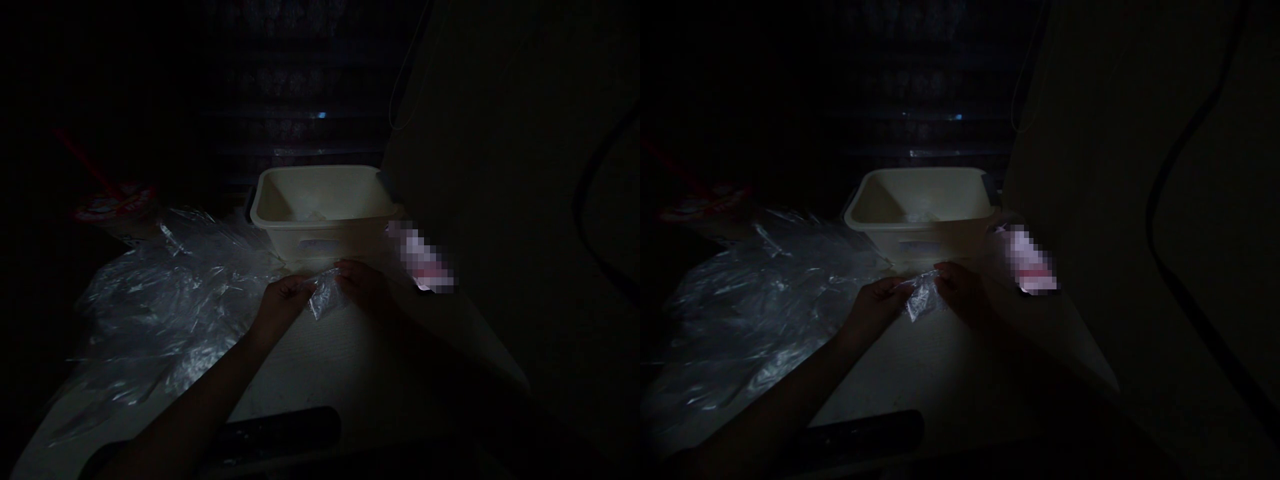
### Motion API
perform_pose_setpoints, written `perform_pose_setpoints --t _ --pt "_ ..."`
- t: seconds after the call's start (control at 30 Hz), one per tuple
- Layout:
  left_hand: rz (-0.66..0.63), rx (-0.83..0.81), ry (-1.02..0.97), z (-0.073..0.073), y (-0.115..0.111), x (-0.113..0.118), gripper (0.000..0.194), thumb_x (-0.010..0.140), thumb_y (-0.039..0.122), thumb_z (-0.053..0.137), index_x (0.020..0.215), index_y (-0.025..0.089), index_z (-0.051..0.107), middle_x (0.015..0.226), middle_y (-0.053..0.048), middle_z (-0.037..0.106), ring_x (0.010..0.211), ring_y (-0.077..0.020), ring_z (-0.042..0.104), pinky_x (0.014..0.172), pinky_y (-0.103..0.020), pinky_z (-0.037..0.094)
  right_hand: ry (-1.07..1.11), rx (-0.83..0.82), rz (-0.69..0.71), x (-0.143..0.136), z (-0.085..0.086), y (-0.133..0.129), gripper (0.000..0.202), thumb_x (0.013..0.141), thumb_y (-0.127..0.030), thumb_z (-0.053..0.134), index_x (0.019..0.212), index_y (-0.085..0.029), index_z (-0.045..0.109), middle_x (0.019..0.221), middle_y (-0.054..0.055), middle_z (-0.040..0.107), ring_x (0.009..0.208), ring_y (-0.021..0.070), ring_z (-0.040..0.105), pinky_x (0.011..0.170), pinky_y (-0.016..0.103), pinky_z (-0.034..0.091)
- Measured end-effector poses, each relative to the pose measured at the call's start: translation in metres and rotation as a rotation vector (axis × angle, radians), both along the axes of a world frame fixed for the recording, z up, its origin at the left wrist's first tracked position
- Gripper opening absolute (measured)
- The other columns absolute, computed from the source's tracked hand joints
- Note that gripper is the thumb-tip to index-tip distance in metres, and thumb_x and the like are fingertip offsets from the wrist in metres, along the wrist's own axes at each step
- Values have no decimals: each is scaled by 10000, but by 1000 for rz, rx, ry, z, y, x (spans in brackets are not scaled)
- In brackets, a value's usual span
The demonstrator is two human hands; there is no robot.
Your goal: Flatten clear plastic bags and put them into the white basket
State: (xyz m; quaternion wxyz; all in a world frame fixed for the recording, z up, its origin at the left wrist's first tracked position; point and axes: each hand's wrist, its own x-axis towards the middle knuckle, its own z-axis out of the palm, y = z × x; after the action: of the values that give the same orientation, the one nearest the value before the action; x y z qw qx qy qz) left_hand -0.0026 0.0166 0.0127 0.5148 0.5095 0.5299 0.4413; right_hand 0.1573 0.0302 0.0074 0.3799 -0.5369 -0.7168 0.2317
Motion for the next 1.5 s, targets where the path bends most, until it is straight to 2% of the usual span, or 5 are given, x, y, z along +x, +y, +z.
perform_pose_setpoints --t 0.33,0.9,1.1,1.3,1.5 --pt "12 5 20 1 0 0 102 591 244 607 638 153 615 539 44 569 496 -76 488 481 -178 364 16 19 5 0 1 -1 246 703 -236 460 904 -144 570 783 34 615 710 133 570 639 222 451" --pt "28 18 -6 0 0 -1 91 596 232 593 644 154 599 534 47 545 475 -67 456 465 -177 352 -13 -12 20 0 2 -1 254 700 -241 470 916 -146 566 830 39 620 760 137 564 679 235 441" --pt "74 36 -25 -1 1 0 87 607 226 585 664 160 593 561 45 545 501 -68 464 480 -176 355 -20 10 52 0 5 -1 143 689 -220 487 765 -163 593 878 37 611 766 124 561 684 213 426" --pt "69 42 -45 -1 -1 0 118 618 251 581 691 160 598 588 27 563 529 -87 487 504 -197 374 -76 -15 50 1 4 0 133 699 -251 492 663 -154 577 626 -2 581 568 90 528 535 173 393" --pt "54 31 -64 -1 -1 1 132 602 253 593 691 156 598 584 25 572 517 -92 494 494 -202 380 -101 -10 68 1 5 0 151 710 -248 479 617 -153 551 585 -19 543 546 73 503 516 155 358"
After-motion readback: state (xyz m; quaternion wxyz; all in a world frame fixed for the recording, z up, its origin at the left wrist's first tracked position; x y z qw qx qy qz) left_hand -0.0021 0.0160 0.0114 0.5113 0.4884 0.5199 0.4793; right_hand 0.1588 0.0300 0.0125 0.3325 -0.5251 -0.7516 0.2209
